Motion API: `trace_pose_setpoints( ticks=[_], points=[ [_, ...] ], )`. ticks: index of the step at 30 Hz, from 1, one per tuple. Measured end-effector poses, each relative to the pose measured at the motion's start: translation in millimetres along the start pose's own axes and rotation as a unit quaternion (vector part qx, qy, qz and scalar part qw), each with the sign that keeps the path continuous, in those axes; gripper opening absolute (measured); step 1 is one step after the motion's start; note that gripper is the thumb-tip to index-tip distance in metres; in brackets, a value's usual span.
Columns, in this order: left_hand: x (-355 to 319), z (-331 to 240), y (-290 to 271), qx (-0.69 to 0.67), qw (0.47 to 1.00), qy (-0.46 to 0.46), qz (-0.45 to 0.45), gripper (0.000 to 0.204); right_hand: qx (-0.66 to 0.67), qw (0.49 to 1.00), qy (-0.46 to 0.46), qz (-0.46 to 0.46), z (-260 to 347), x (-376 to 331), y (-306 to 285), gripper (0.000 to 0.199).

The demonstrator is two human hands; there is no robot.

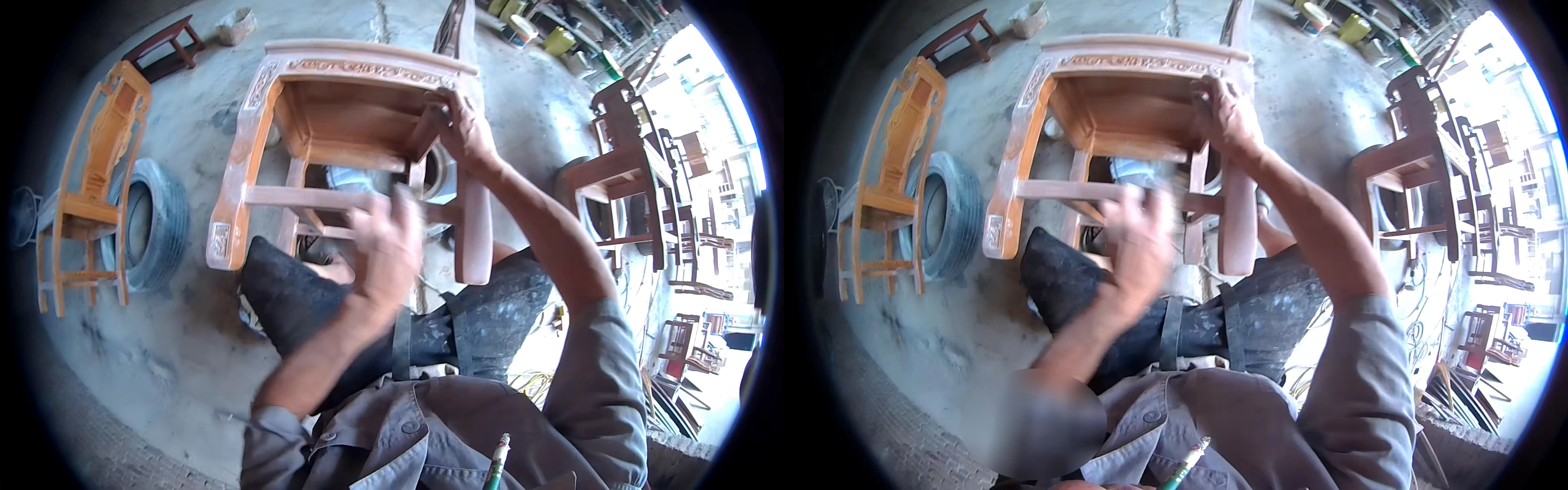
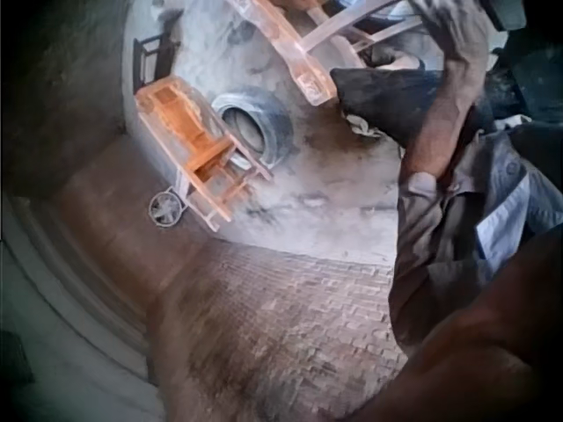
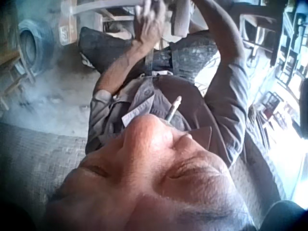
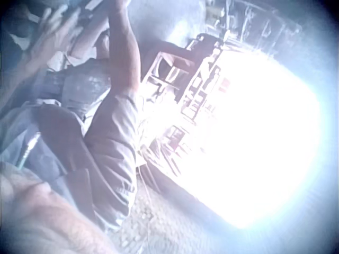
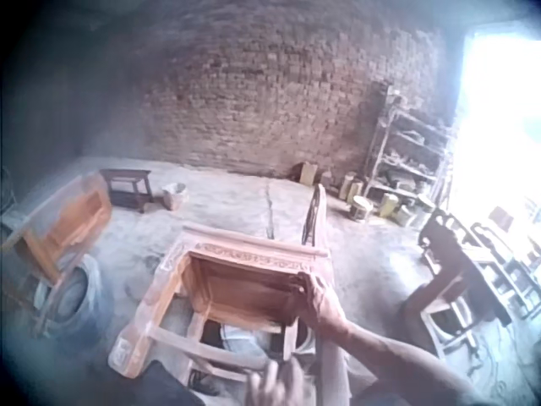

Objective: The person sits on the floor and sands a wooden chair frame using sandpaper. They reposition the chair and continue sanding various parts of the frame.

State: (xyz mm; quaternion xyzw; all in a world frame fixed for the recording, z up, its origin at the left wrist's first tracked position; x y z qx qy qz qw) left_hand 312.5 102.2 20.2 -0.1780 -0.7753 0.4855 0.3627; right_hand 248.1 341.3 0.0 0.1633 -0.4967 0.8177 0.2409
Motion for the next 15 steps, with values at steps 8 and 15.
trace_pose_setpoints(
  ticks=[8, 15],
  points=[
    [-5.3, 21.8, -3.6, -0.019, 0.998, -0.046, -0.027, 0.040, 0.006, 1.000, 0.013, 0.000, 11.6, 11.1, 10.3, 0.029],
    [-33.0, 48.6, 25.1, -0.167, 0.983, -0.069, 0.006, 0.070, -0.024, 0.998, 0.038, 0.035, -17.0, -1.5, -0.2, 0.031]
  ],
)
Point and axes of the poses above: each hand's wrist, its own x-axis towards the middle knuckle, its own y-axis out of the palm, z = x × y, the point moved 3 cm from there along x, towards the middle knuckle, and after that the axes turned 1 degree about y, right-handed, at the moved point
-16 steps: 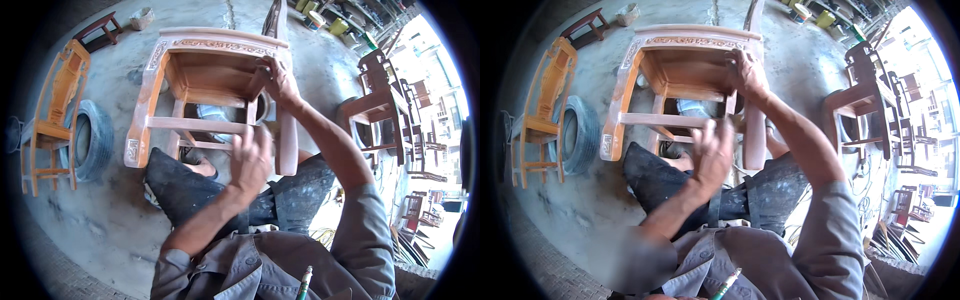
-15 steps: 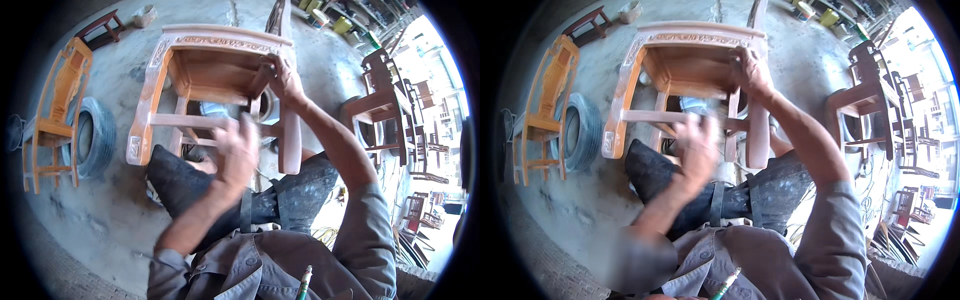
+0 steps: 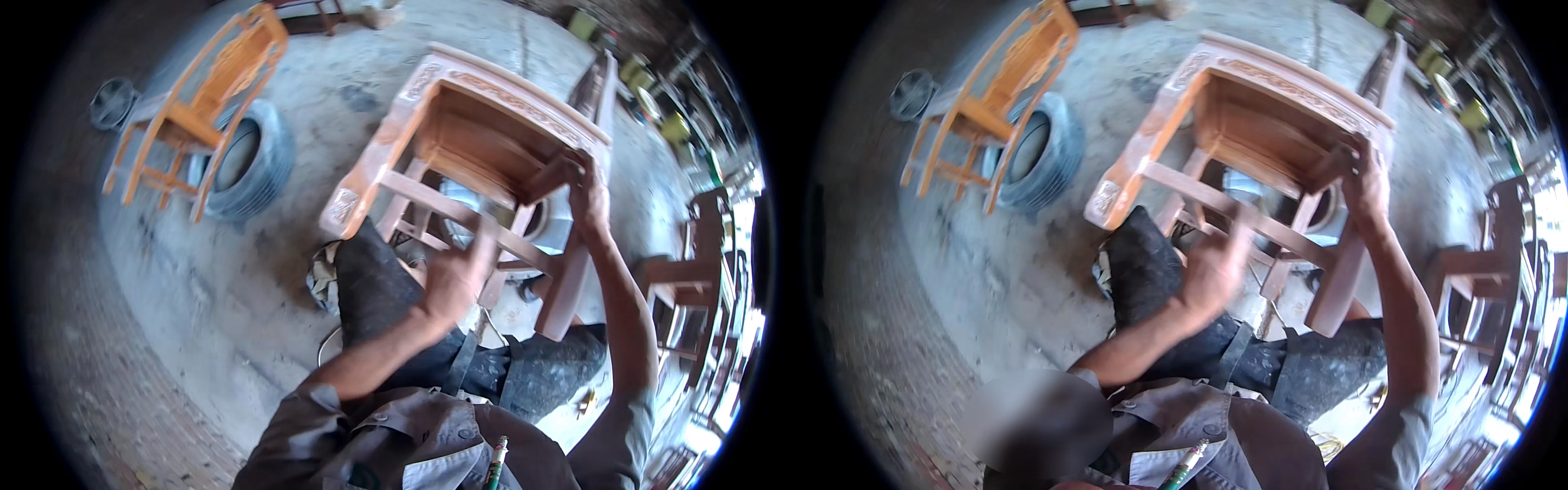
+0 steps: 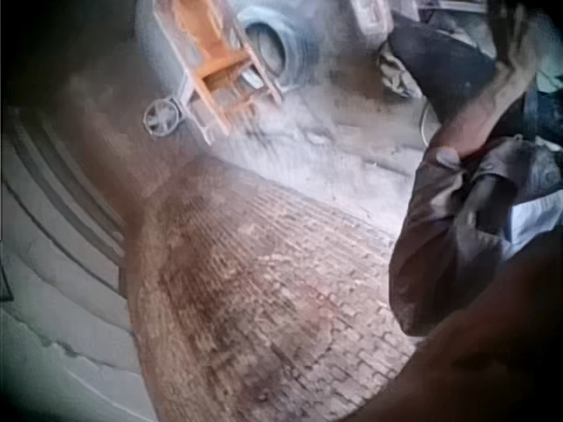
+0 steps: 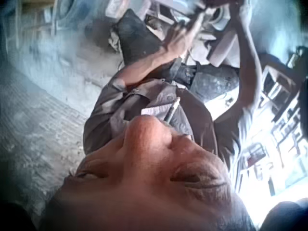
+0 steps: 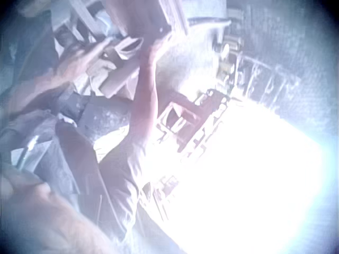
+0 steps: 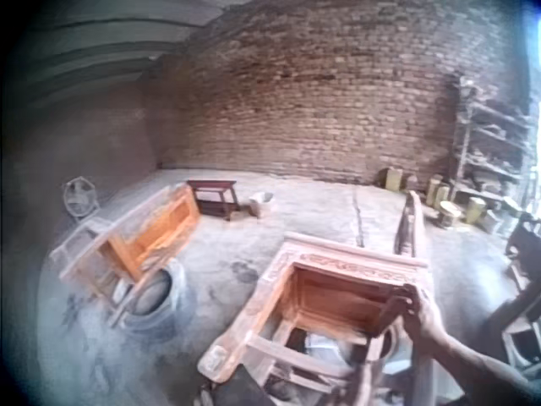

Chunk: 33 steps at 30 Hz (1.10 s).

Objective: The person sits on the floor and sands a wooden chair frame using sandpaper. They reposition the chair and continue sanding various parts of the frame.

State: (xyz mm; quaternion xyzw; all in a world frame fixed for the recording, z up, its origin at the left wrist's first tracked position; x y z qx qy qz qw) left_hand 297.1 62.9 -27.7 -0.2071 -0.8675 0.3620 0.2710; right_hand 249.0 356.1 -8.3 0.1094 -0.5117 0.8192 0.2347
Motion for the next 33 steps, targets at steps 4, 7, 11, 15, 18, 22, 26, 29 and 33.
trace_pose_setpoints(
  ticks=[4, 7, 11, 15, 18, 22, 26, 29, 33],
  points=[
    [-12.9, 77.1, -57.6, 0.081, 0.968, -0.107, -0.212, 0.065, -0.004, 1.000, -0.013, -0.019, 15.4, 7.7, 13.2, 0.031],
    [-31.8, 18.9, 7.5, -0.164, 0.963, -0.089, -0.196, 0.055, 0.043, 0.996, -0.071, -0.012, 27.9, 5.4, 17.0, 0.030],
    [-25.7, 31.2, 13.2, -0.043, 0.998, 0.017, -0.031, 0.067, 0.014, 0.997, -0.071, -0.020, 11.1, 3.8, 6.0, 0.031],
    [-21.1, 84.8, -22.3, -0.006, 0.971, -0.118, -0.207, 0.062, -0.003, 1.000, -0.012, -0.019, 15.0, 4.4, 4.6, 0.032],
    [-33.5, 9.8, 36.7, -0.124, 0.976, 0.067, -0.165, 0.051, 0.001, 0.999, -0.049, -0.002, 20.5, 8.3, 9.8, 0.029],
    [-30.5, -35.3, 57.7, -0.140, 0.977, 0.154, 0.049, 0.064, 0.010, 0.998, -0.054, 0.002, 28.4, 6.3, 8.6, 0.028],
    [-4.9, 13.1, -0.6, -0.062, 0.982, 0.121, -0.128, 0.059, 0.020, 1.000, -0.010, -0.022, 21.5, 0.6, -1.2, 0.030],
    [-22.1, -34.3, 35.3, -0.166, 0.978, 0.121, 0.020, 0.058, 0.012, 0.999, -0.040, -0.016, 20.6, 7.5, 4.7, 0.030],
    [-14.2, -48.4, 7.0, -0.200, 0.974, 0.106, -0.022, 0.048, 0.153, 0.987, -0.032, 0.023, 28.1, 4.1, -3.1, 0.036]
  ],
)
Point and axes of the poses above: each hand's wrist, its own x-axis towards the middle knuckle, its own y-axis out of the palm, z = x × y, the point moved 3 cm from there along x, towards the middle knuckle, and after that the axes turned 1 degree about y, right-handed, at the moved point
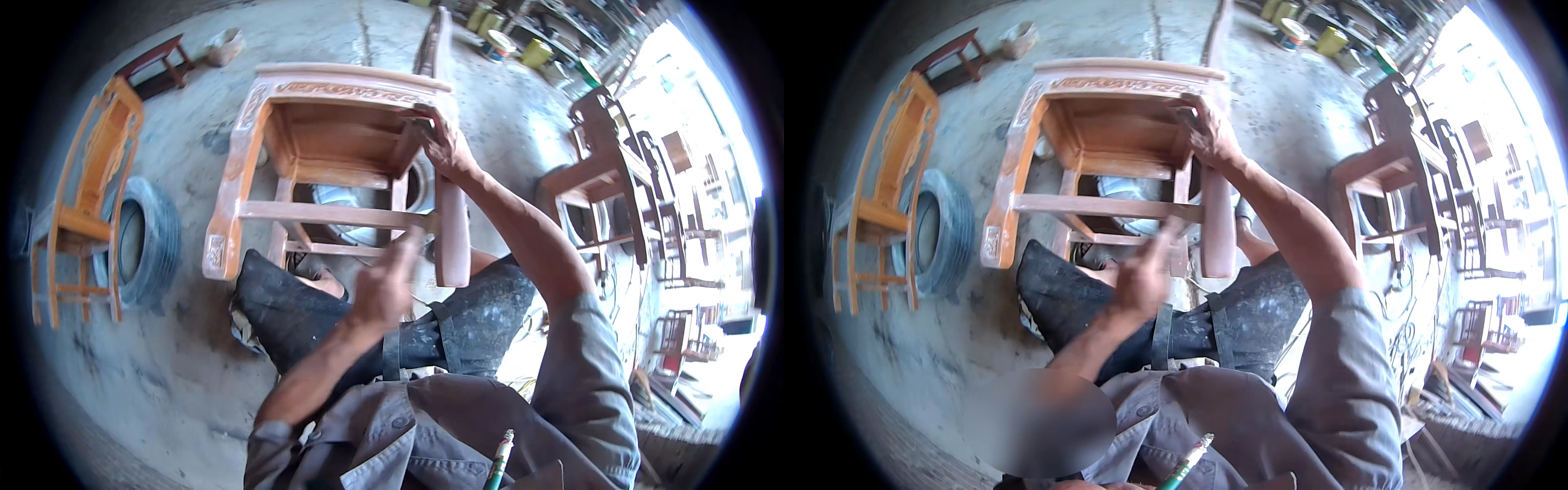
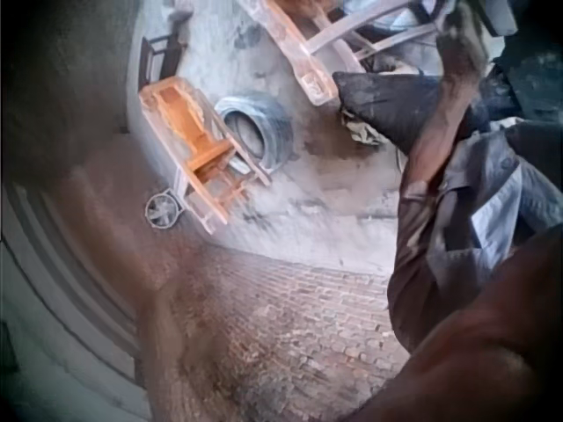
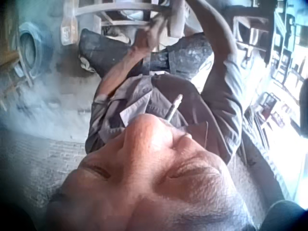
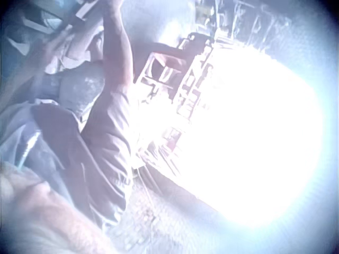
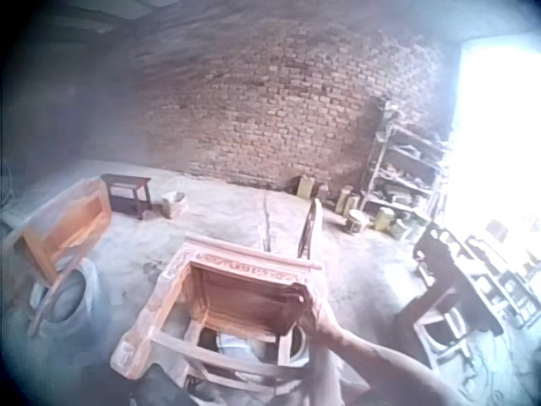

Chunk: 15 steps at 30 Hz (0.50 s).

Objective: The person sits on the floor and sands a wooden chair frame using sandpaper. They reposition the chair and continue sanding various parts of the frame.

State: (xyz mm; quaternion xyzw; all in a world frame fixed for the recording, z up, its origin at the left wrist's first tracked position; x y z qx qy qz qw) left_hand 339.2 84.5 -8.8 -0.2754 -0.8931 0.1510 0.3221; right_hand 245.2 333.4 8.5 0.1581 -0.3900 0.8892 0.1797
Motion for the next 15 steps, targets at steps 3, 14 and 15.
trace_pose_setpoints(
  ticks=[3, 14, 15],
  points=[
    [48.4, -0.9, -103.2, 0.094, 0.983, -0.140, -0.069, 0.045, 0.042, 0.999, 0.024, -0.019, 7.9, -27.2, -40.9, 0.042],
    [140.4, 209.8, -187.4, 0.394, 0.887, -0.239, -0.023, 0.036, -0.097, 0.981, -0.106, 0.126, 64.6, -163.5, -70.3, 0.067],
    [139.0, 208.1, -184.9, 0.383, 0.896, -0.218, -0.051, 0.037, -0.103, 0.983, -0.116, 0.095, 41.2, -135.1, -69.0, 0.062]
  ],
)
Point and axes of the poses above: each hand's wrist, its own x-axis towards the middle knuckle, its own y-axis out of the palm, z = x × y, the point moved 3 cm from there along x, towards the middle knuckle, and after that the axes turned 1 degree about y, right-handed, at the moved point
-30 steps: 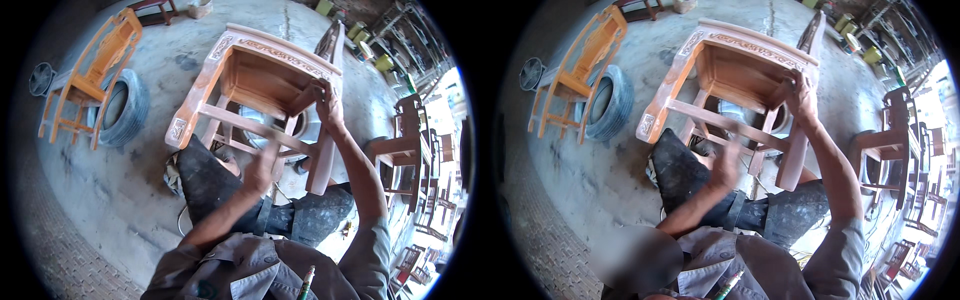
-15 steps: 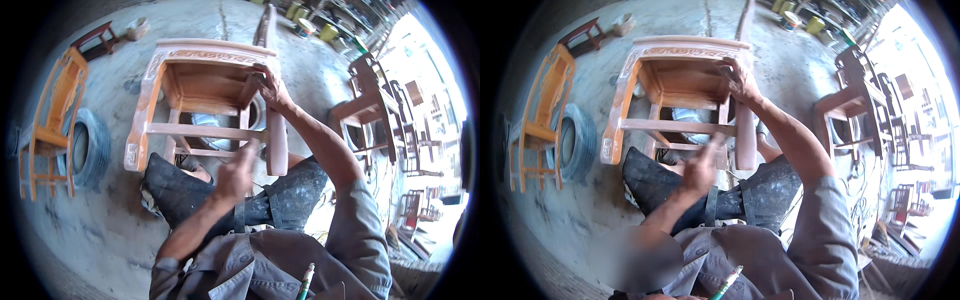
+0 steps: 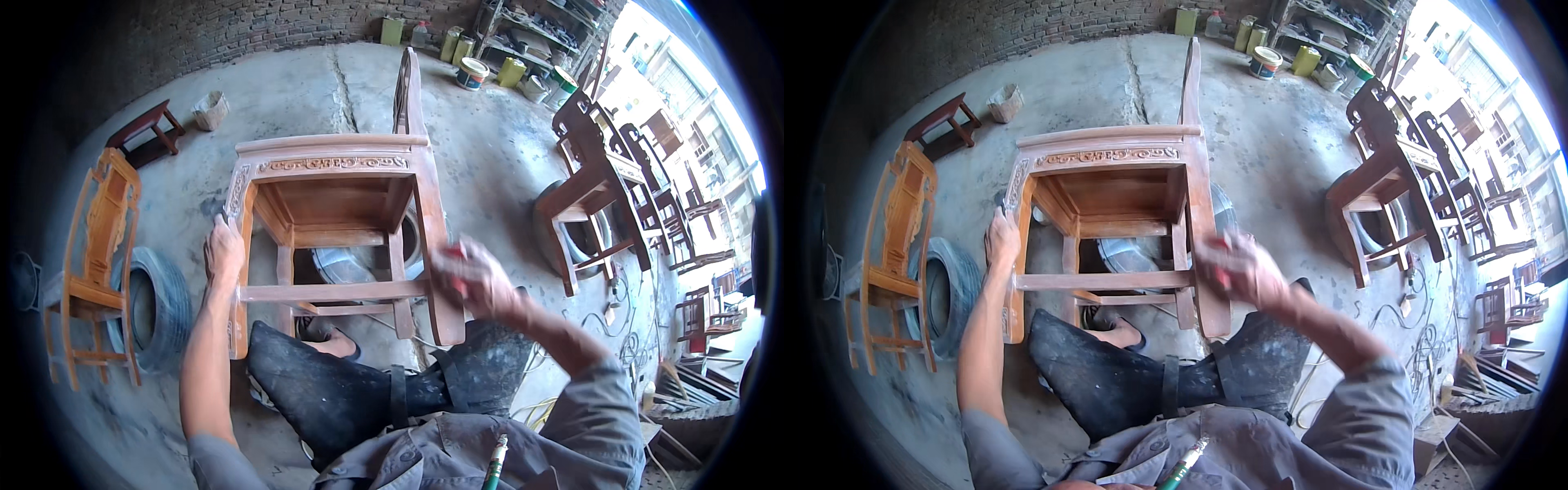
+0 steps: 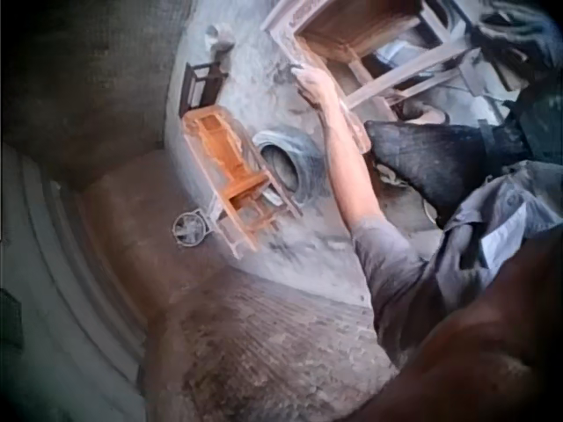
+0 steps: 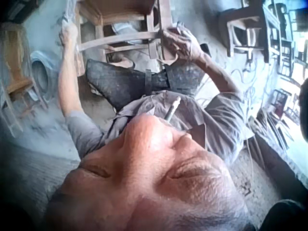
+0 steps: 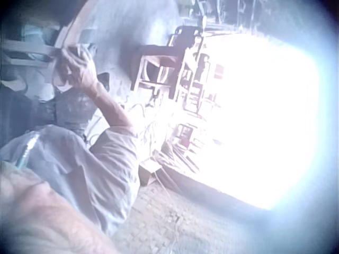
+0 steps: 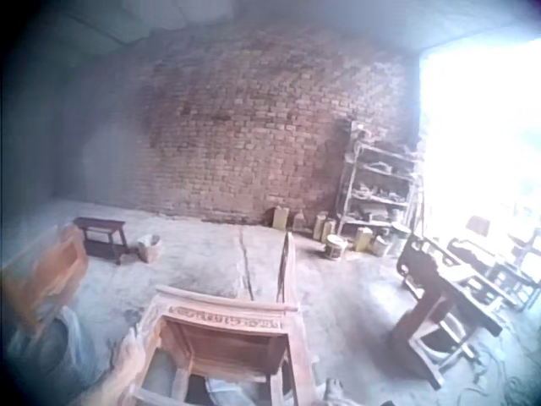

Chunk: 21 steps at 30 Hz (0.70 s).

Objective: The person sits on the floor and sands a wooden chair frame using sandpaper. They reposition the chair and continue sanding various parts of the frame.

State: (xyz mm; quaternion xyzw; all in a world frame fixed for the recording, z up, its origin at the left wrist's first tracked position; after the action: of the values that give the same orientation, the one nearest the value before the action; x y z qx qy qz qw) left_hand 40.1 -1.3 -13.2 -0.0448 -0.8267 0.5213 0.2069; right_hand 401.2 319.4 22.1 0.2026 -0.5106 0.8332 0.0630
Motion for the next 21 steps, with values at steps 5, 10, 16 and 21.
trace_pose_setpoints(
  ticks=[5, 10, 16, 21],
  points=[
    [-0.9, 0.4, 8.1, -0.025, 1.000, 0.009, -0.001, 0.037, -0.079, 0.992, -0.020, -0.091, -141.8, 116.9, 4.4, 0.037],
    [-3.7, -9.1, -3.8, -0.002, 0.999, -0.036, 0.032, 0.033, -0.078, 0.994, -0.008, -0.076, -132.0, 118.3, 8.6, 0.034],
    [0.1, -7.1, -3.0, -0.023, 0.999, -0.015, 0.021, 0.033, -0.136, 0.985, -0.054, -0.089, -155.2, 133.6, -8.5, 0.031],
    [1.8, -5.6, 1.7, -0.020, 0.999, -0.025, -0.008, 0.035, -0.038, 0.997, -0.004, -0.062, -145.6, 138.7, -18.0, 0.033]
  ],
)
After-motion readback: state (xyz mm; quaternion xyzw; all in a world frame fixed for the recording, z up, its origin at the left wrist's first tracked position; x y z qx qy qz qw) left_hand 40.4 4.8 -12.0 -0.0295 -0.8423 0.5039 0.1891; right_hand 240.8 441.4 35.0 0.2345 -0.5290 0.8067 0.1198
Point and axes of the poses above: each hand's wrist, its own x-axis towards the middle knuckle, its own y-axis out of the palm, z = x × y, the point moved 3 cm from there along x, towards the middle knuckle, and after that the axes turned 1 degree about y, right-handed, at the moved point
